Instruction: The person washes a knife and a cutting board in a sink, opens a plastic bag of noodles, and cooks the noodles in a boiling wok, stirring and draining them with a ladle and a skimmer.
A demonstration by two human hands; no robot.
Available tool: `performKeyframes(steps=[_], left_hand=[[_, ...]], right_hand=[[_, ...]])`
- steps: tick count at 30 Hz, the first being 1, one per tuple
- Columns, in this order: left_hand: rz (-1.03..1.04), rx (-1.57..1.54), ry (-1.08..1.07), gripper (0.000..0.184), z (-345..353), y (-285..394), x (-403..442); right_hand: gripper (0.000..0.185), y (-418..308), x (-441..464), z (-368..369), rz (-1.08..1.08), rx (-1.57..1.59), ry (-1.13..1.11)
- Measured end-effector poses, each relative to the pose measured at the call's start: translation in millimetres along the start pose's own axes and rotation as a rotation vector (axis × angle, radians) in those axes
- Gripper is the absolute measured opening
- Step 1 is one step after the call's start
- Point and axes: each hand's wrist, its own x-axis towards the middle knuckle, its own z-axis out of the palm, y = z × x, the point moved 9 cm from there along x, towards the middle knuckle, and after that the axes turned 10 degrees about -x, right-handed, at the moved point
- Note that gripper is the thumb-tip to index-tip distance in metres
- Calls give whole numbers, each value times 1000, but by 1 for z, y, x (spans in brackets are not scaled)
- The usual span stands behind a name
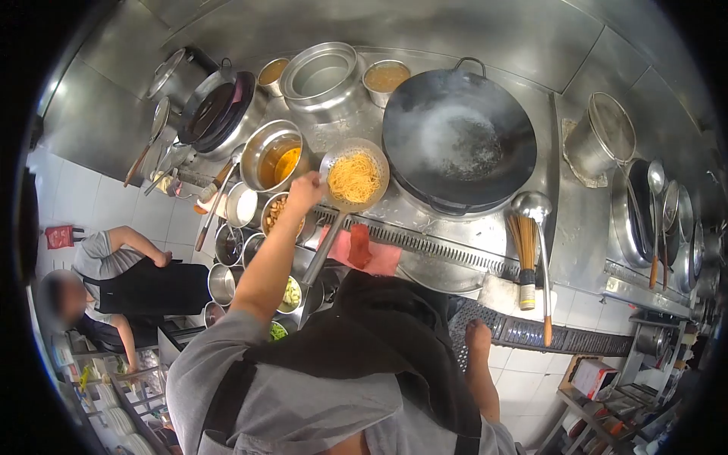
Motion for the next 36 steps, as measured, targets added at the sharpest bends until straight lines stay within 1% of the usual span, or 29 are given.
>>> performKeyframes(steps=[2, 4, 6, 7, 8, 9, 10, 12, 13, 14, 16, 17, 18, 20, 21, 22, 23, 24, 26, 27, 28, 29, 30, 31, 32, 33, 34, 35, 36], left_hand=[[-69, 6, -114, 30, 14, -14, -28], [-185, -13, -332, 31, 38, -39, -60], [-320, 90, -372, 37, 41, -49, -95], [-323, 85, -378, 37, 41, -46, -109], [-371, 135, -458, 42, 43, -47, -125], [-419, 185, -536, 47, 46, -50, -140], [-421, 179, -536, 47, 48, -52, -150], [-434, 204, -623, 61, 61, -61, -169], [-427, 183, -661, 72, 69, -71, -175], [-424, 175, -665, 72, 66, -64, -176], [-398, 152, -684, 73, 52, -39, -176], [-371, 153, -677, 77, 50, -35, -176], [-375, 143, -686, 77, 44, -25, -176], [-400, 63, -542, 80, 22, -6, -168], [-395, 61, -552, 80, 24, -3, -167], [-225, 1, -425, 77, 18, 15, -155], [-53, -63, -297, 75, 11, 36, -146], [-37, -74, -310, 75, 12, 50, -143], [94, -404, -373, 63, 21, 96, -140], [134, -446, -404, 51, 37, 107, -145], [184, -542, -462, 47, 52, 122, -153], [452, -526, -394, 41, 64, 141, -165], [331, -482, -624, 41, 97, 141, -182], [259, -505, -851, 41, 127, 142, -203], [245, -621, -919, 40, 143, 147, -222], [267, -575, -1039, 41, 169, 145, -244], [269, -530, -1114, 43, 192, 141, -264], [258, -500, -1216, 48, 222, 132, -283], [149, -518, -1249, 48, 242, 123, -295]], right_hand=[[22, 3, -2, 5, -8, -9, -1], [20, 12, -8, 10, -2, -18, -21], [20, 14, -9, 8, 32, -24, -38], [20, 15, -11, 6, 59, -29, -58], [20, 18, -9, 8, 60, -36, -59], [20, 18, -2, 9, 33, -64, -33], [20, 18, 2, 10, 5, -92, -6], [20, 10, 6, 1, -27, -104, 14], [20, 4, 9, -4, -57, -113, 31], [20, 2, 13, -7, -53, -120, 34], [21, 5, 23, -1, 26, 14, -74], [22, 0, 23, -5, 23, 35, -80], [22, 1, 26, -5, 28, 23, -83], [22, -13, 28, -11, -87, -34, 4], [22, -13, 28, -10, -56, -5, -1], [22, -16, 26, -11, -43, -7, 4], [22, -22, 24, -12, -80, -55, 9], [22, -28, 20, -14, -113, -104, 14], [20, -25, 10, -15, -53, -61, 6], [20, -27, 6, -14, -47, -87, 7], [19, -30, 5, -15, -42, -111, 14], [19, -35, 2, -20, -41, -93, 15], [19, -36, -6, -22, -42, -78, 17], [20, -30, -9, -17, -24, -70, 27], [21, -24, -11, -11, -9, -59, 36], [22, -22, -17, -9, -23, -24, 35], [24, -21, -23, -8, -39, 12, 35], [24, -20, -32, -12, -22, 13, 59], [24, -19, -43, -11, -2, 33, 0]])
